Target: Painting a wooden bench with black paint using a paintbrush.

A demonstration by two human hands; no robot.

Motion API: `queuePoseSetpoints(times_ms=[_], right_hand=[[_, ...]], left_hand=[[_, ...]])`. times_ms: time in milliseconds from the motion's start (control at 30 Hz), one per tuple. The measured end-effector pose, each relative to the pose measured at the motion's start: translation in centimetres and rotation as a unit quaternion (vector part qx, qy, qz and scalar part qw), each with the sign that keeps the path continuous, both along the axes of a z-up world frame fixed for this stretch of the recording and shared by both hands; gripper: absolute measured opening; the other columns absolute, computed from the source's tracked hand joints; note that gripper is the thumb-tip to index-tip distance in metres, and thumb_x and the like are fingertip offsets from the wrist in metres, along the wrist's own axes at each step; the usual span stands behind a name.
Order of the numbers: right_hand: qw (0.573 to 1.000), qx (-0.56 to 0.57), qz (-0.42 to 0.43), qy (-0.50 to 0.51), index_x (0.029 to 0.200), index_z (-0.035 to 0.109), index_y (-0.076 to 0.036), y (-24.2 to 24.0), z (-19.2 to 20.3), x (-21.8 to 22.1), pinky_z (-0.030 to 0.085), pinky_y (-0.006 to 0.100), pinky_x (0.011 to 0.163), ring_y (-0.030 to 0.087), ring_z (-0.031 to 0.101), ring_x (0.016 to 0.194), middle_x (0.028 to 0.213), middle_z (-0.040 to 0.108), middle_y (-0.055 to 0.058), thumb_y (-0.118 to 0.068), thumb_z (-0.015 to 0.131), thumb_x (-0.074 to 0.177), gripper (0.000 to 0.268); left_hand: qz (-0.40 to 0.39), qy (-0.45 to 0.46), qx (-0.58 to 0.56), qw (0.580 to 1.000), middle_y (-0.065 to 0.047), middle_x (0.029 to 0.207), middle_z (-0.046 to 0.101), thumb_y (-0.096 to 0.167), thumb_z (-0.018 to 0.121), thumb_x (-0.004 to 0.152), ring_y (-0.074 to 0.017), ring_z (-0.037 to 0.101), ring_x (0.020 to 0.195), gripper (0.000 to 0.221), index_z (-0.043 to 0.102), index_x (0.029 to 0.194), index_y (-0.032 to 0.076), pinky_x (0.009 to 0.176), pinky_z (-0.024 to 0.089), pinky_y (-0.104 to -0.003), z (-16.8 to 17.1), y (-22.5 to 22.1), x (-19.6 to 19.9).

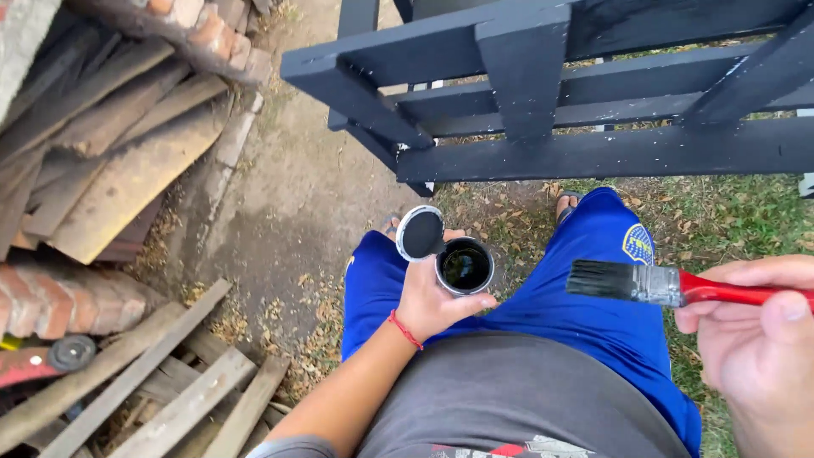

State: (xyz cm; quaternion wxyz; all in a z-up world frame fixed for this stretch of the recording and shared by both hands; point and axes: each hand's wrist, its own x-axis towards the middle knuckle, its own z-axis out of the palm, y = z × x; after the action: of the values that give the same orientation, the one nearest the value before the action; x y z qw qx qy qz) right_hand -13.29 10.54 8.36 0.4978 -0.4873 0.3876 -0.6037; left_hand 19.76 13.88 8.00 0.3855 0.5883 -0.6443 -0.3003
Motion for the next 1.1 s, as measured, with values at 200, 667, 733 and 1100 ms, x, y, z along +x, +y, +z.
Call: queuePoseSetpoints(times_ms=[200,667,733,1100], right_hand=[[0.987,-0.098,0.105,0.070,0.120,0.042,-0.017,1.1,-2.2,-3.0,0.064,0.016,0.061,0.009,0.069,0.066,0.096,0.068,0.010,-0.036,0.036,0.114,0.020],[0.987,-0.076,0.081,0.114,0.119,0.058,-0.009,1.2,5.1,4.3,0.071,0.018,0.064,0.015,0.079,0.085,0.109,0.071,0.008,-0.022,0.060,0.101,0.023],[0.987,-0.039,0.051,0.145,0.118,0.056,-0.007,1.7,4.4,5.4,0.068,0.024,0.066,0.019,0.075,0.080,0.100,0.069,0.012,-0.024,0.061,0.099,0.025],[0.947,0.059,0.021,0.314,0.116,0.056,-0.001,-2.0,5.4,9.6,0.063,0.027,0.064,0.023,0.072,0.073,0.090,0.066,0.019,-0.023,0.059,0.098,0.029]], left_hand=[[-0.017,-0.039,-0.078,0.996,-0.011,0.121,0.062,0.070,0.062,0.075,-0.0291,0.061,0.116,0.071,0.065,0.108,0.007,0.101,0.046,-0.043,1.3,2.0,0.9],[0.041,0.077,-0.067,0.994,-0.007,0.121,0.063,0.036,0.088,0.067,-0.0254,0.063,0.115,0.068,0.056,0.122,0.012,0.105,0.045,-0.040,-4.6,-0.5,3.2],[0.056,0.062,-0.098,0.992,-0.009,0.126,0.062,0.040,0.089,0.066,-0.0305,0.056,0.124,0.072,0.057,0.124,0.012,0.109,0.042,-0.044,-7.6,-2.4,3.4],[0.036,0.072,-0.077,0.994,-0.011,0.121,0.061,0.047,0.081,0.070,-0.0310,0.058,0.114,0.071,0.057,0.127,0.012,0.103,0.044,-0.046,-11.7,-7.2,7.9]])
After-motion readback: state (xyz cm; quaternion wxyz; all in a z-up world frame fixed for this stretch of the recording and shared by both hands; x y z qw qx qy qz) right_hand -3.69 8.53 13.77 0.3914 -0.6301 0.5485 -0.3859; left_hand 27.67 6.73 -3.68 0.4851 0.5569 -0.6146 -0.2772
